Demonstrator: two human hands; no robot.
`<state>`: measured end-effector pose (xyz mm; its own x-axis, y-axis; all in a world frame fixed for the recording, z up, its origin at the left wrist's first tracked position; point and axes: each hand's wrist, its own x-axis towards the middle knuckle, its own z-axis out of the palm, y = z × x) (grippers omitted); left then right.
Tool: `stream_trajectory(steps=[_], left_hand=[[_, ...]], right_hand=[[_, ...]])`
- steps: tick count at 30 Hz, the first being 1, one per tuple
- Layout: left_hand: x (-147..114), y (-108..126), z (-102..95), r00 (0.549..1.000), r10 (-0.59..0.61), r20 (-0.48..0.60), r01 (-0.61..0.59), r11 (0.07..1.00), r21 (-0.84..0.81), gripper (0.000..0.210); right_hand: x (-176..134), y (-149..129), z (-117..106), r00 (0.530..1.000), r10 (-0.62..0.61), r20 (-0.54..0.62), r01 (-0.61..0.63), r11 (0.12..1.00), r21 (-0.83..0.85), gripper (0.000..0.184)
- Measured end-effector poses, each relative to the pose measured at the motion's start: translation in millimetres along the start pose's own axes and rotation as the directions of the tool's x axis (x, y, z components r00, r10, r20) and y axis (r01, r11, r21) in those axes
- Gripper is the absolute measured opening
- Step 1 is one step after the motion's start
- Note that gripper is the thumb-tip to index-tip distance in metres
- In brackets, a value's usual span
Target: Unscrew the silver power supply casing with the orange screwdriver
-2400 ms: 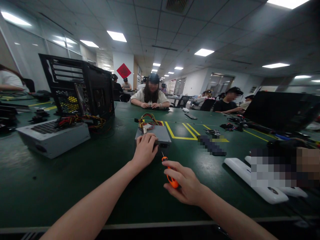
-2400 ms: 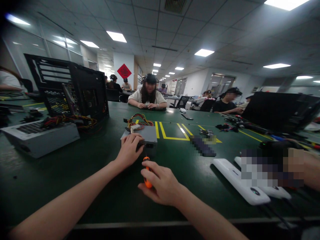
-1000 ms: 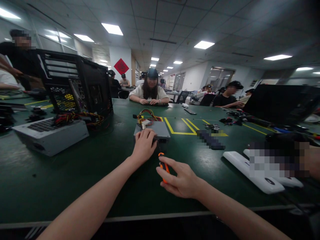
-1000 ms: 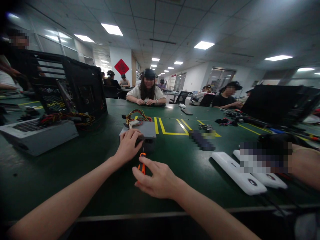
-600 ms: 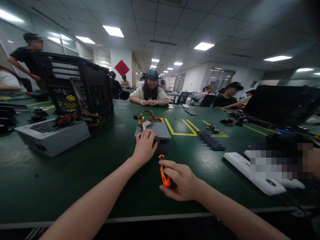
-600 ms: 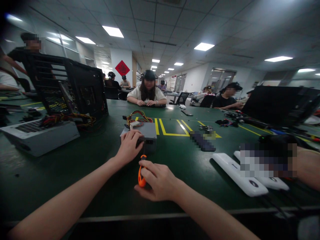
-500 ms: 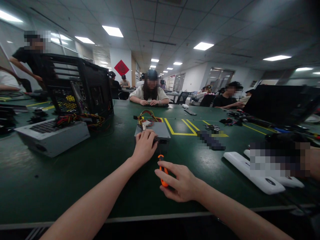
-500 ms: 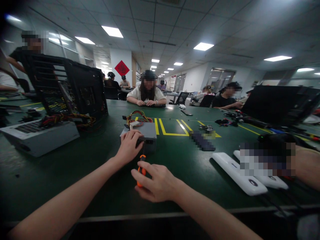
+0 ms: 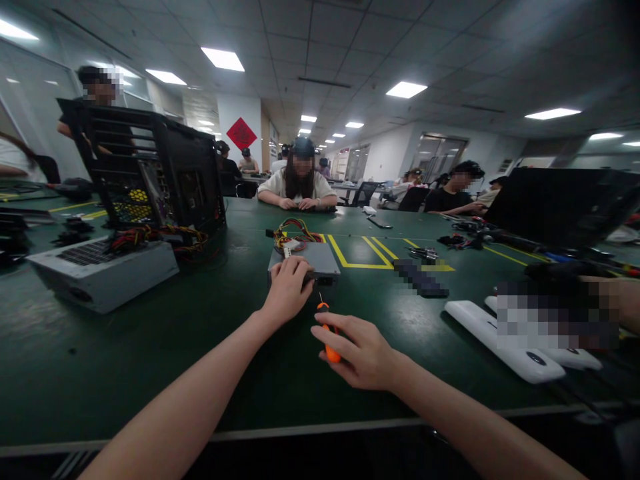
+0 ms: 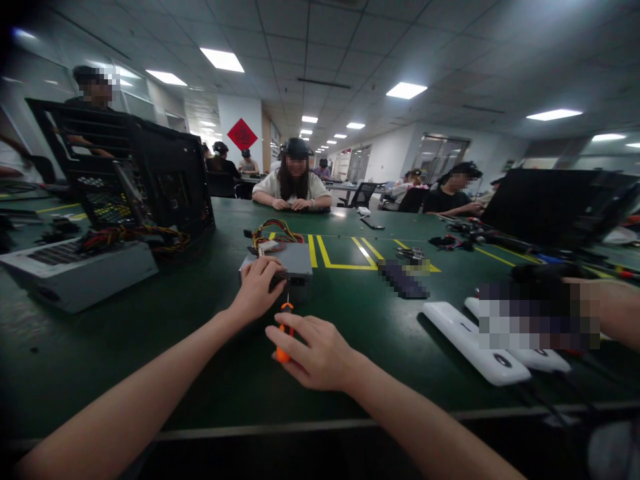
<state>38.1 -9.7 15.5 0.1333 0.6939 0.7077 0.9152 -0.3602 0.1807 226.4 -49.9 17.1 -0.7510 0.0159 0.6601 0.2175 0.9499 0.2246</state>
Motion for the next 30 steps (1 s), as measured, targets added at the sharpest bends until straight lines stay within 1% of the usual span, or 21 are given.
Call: stream_trajectory(steps=[1,3,6,9,12,14,16,18,20,21,24,27,29,30], left_hand=[[0.3,-0.2,-0.2,1.0,0.0,0.001,0.0,1.0,-0.005,0.019],[0.8,-0.5,-0.3,1.0,0.0,0.001,0.0,1.0,-0.01,0.018],[1.2,-0.9,0.4,1.0,0.003,0.005,-0.003,1.0,-0.01,0.018],[1.3,-1.4,2.1,1.0,-0.001,0.006,0.001,1.0,-0.002,0.02],[1.1,-1.4,3.7,1.0,-0.005,-0.003,0.005,1.0,0.014,0.021],[0.9,-0.9,4.0,1.0,-0.007,-0.018,0.008,1.0,0.02,0.019],[0.6,-0.1,4.0,0.999,-0.01,-0.036,0.011,1.0,0.02,0.018],[0.4,0.7,3.9,0.999,-0.012,-0.045,0.013,1.0,0.019,0.017],[0.3,1.4,3.8,0.999,-0.016,-0.044,0.017,1.0,0.017,0.017],[0.3,1.7,3.8,0.999,-0.02,-0.042,0.021,1.0,0.017,0.017],[-0.1,1.6,3.5,0.999,-0.025,-0.036,0.026,1.0,0.017,0.018],[-0.1,0.5,3.3,1.0,-0.016,-0.027,0.016,1.0,0.015,0.019],[0.2,0.0,3.2,1.0,-0.01,-0.023,0.011,1.0,0.016,0.019],[0.4,-0.1,3.1,1.0,-0.009,-0.022,0.009,1.0,0.018,0.019]], right_hand=[[0.3,0.9,0.1,1.0,-0.008,-0.013,0.008,0.999,-0.036,0.029],[-0.5,3.2,1.4,0.997,0.004,-0.077,-0.009,0.998,-0.065,0.028],[-4.4,6.2,3.9,0.985,0.084,-0.152,-0.088,0.996,-0.018,0.027],[-8.0,6.2,4.3,0.982,0.135,-0.132,-0.131,0.991,0.038,0.024],[-7.9,3.9,3.0,0.992,0.097,-0.077,-0.094,0.995,0.036,0.028],[-6.1,2.7,2.7,0.996,0.071,-0.051,-0.072,0.997,-0.009,0.027],[-3.7,2.9,3.2,0.996,0.058,-0.07,-0.063,0.996,-0.068,0.021],[-1.5,4.0,4.0,0.991,0.057,-0.121,-0.069,0.993,-0.097,0.016],[-0.1,4.8,4.0,0.985,0.072,-0.156,-0.085,0.993,-0.079,0.011],[0.2,4.7,3.4,0.984,0.085,-0.156,-0.096,0.994,-0.061,0.01],[-0.4,2.7,-0.1,0.991,0.096,-0.089,-0.098,0.995,-0.02,0.011],[-2.3,0.5,-3.2,0.994,0.108,0.011,-0.108,0.993,0.039,0.017],[-3.4,0.4,-3.4,0.993,0.113,0.042,-0.116,0.99,0.083,0.024],[-3.8,0.8,-2.8,0.993,0.11,0.038,-0.113,0.99,0.087,0.027]])
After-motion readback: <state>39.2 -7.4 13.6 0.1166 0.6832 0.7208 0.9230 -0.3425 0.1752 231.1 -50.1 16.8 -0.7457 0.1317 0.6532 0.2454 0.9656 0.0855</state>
